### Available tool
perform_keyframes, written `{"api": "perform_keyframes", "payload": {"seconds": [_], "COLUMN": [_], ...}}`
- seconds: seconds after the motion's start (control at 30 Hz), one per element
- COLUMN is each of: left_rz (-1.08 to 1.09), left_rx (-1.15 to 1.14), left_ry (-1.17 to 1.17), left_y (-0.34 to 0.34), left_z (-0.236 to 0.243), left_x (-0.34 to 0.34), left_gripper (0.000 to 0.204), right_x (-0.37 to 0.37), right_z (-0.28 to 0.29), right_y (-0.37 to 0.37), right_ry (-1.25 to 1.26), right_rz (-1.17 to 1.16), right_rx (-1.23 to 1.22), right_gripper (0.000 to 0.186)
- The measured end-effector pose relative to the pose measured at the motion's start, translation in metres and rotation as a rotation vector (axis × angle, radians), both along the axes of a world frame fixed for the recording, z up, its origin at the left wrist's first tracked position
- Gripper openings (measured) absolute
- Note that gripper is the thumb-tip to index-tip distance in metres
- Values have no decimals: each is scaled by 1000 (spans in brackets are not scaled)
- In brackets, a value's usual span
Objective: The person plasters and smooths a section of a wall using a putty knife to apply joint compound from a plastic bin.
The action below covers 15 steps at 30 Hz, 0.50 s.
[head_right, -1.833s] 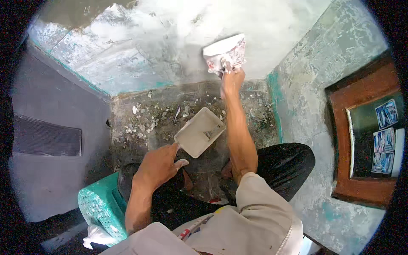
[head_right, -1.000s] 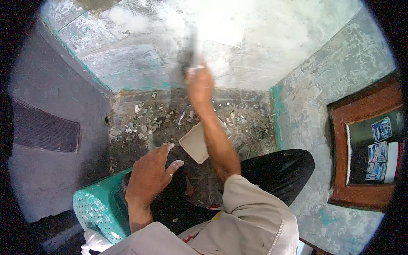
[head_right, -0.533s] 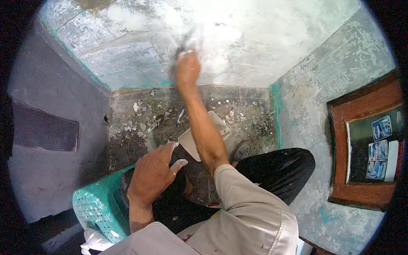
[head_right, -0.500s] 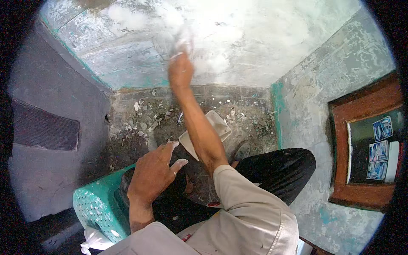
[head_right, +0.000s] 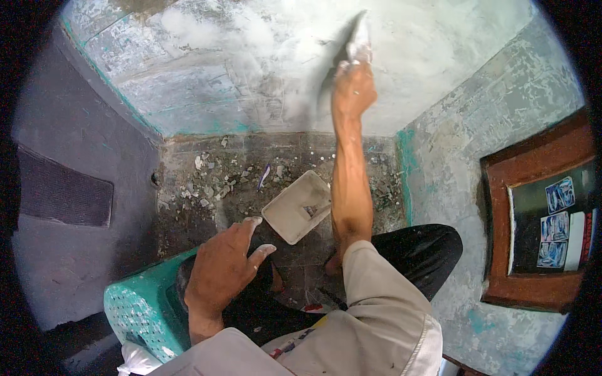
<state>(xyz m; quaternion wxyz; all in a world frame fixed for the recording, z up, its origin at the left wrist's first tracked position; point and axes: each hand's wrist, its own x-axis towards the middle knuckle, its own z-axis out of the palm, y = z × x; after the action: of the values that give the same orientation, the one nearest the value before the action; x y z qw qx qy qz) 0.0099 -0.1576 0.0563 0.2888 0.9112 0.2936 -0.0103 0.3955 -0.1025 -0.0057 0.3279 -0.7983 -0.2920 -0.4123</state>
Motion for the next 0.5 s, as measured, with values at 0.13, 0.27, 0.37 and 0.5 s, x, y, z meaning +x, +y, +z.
{"api": "perform_keyframes", "payload": {"seconds": [0.13,0.27,0.37,0.5], "left_rz": [-12,-6,8,-20], "left_rx": [-8,2,13,-6], "left_ry": [13,26,23,46], "left_y": [-2,-2,-1,-1], "left_z": [2,1,-2,2], "left_x": [4,1,-2,2], "left_gripper": [50,50,49,49], "right_x": [-48,-114,-141,-115], "right_z": [-43,-103,-146,-196], "right_y": [63,89,70,23], "right_ry": [-23,-54,265,557], "right_rz": [156,408,615,607], "right_rx": [-34,-237,-454,-634], "right_gripper": [37,21,25,29]}}
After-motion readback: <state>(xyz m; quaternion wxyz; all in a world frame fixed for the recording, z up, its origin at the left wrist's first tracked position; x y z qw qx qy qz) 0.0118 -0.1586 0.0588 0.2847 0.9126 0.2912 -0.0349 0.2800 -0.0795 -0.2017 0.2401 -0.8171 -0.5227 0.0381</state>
